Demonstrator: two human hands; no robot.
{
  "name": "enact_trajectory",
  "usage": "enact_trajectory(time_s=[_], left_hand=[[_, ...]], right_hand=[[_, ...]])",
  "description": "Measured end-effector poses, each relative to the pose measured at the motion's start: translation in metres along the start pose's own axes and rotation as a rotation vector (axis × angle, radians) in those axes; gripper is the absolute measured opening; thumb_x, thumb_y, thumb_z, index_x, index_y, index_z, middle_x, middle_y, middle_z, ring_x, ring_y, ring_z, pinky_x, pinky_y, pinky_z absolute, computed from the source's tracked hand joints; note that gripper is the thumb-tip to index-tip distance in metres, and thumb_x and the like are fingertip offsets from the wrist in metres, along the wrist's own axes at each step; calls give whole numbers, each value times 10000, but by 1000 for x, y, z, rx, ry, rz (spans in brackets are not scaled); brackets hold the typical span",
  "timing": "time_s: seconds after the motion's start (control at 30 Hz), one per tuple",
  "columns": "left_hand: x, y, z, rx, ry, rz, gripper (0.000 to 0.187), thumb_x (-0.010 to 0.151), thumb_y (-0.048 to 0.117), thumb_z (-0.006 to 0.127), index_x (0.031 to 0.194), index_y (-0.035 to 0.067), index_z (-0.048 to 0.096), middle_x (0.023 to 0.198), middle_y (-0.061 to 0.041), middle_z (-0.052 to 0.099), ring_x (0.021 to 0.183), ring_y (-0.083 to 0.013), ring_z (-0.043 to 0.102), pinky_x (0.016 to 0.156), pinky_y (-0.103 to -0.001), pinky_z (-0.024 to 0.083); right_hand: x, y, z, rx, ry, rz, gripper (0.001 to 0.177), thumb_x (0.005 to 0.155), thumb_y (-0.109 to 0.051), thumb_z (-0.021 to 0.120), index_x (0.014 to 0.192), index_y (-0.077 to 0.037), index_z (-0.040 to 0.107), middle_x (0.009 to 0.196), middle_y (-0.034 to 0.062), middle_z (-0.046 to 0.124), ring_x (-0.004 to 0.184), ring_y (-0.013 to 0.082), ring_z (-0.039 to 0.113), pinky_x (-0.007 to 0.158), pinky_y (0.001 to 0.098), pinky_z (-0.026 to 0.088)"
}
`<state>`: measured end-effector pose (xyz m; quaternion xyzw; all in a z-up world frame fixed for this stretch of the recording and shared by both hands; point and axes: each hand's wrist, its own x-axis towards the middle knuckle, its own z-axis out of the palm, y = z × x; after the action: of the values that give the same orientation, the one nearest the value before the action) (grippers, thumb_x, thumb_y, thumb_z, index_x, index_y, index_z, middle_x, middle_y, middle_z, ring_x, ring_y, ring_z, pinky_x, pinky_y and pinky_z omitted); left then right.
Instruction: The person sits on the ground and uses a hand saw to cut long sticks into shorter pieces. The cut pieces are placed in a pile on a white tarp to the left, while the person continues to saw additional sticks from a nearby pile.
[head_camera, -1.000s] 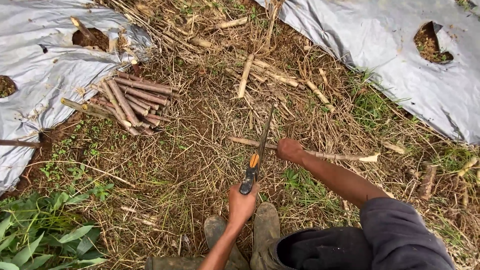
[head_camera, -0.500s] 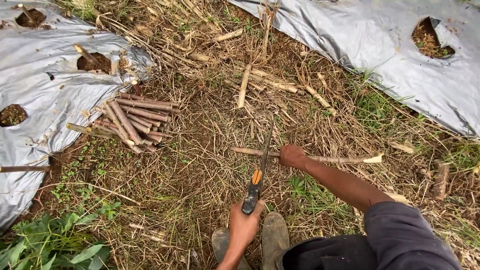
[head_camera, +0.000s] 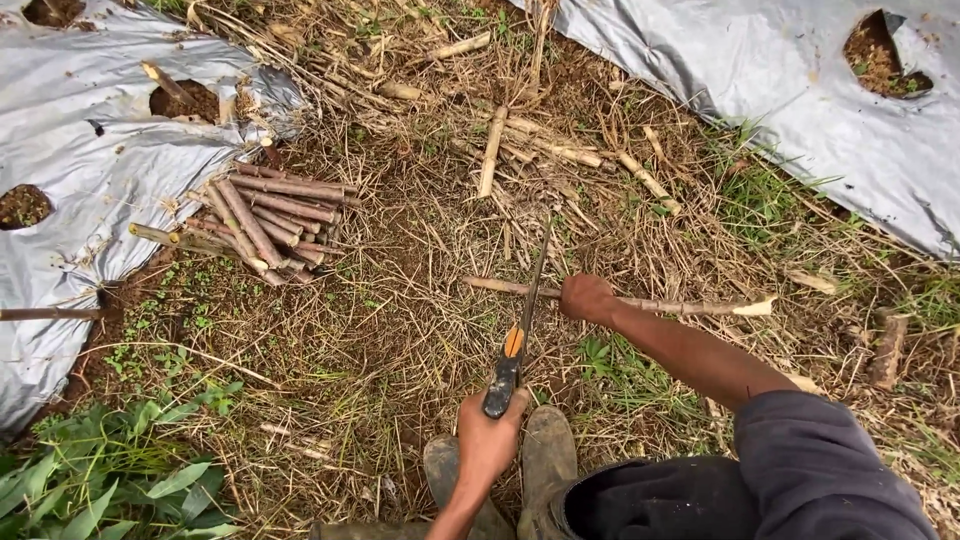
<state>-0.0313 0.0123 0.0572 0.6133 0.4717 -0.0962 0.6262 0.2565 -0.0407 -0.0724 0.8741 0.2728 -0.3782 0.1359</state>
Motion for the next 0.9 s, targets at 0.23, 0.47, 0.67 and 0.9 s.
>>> enact_trajectory(time_s=[0.23,0.47,0.67,0.9], left_hand=[[17,-13,7,-25,4,85,199,990,275,701,884,107,691,654,7,574,460,-108,435,453,-288,377],[25,-15,17,-4,30,85,285,977,324,703,783,131,626,632,17,553,461,-113,446,451,-288,421],[-1,5,3,79,-9,88,314,985,406,660,825,137,631,653,26,579,498,-95,470,480,-258,427],[16,-22,17,23,28,134,320,994,343,707,766,148,596,679,21,569,515,-123,469,510,-311,423]], right_hand=[[-10,2,-8,92,-44,1,239,1054,-164,538,855,-83,645,591,-46,419,409,73,341,311,226,235],[-9,5,-1,226,-56,-24,204,1028,-89,512,833,-64,568,617,-25,410,414,88,351,308,230,242],[-8,1,-11,130,-66,-15,152,1026,-111,543,906,-55,617,626,-23,435,426,78,357,307,222,253],[-10,-2,-2,157,-53,-8,169,1028,-95,519,994,8,650,629,13,520,426,96,425,301,230,288]])
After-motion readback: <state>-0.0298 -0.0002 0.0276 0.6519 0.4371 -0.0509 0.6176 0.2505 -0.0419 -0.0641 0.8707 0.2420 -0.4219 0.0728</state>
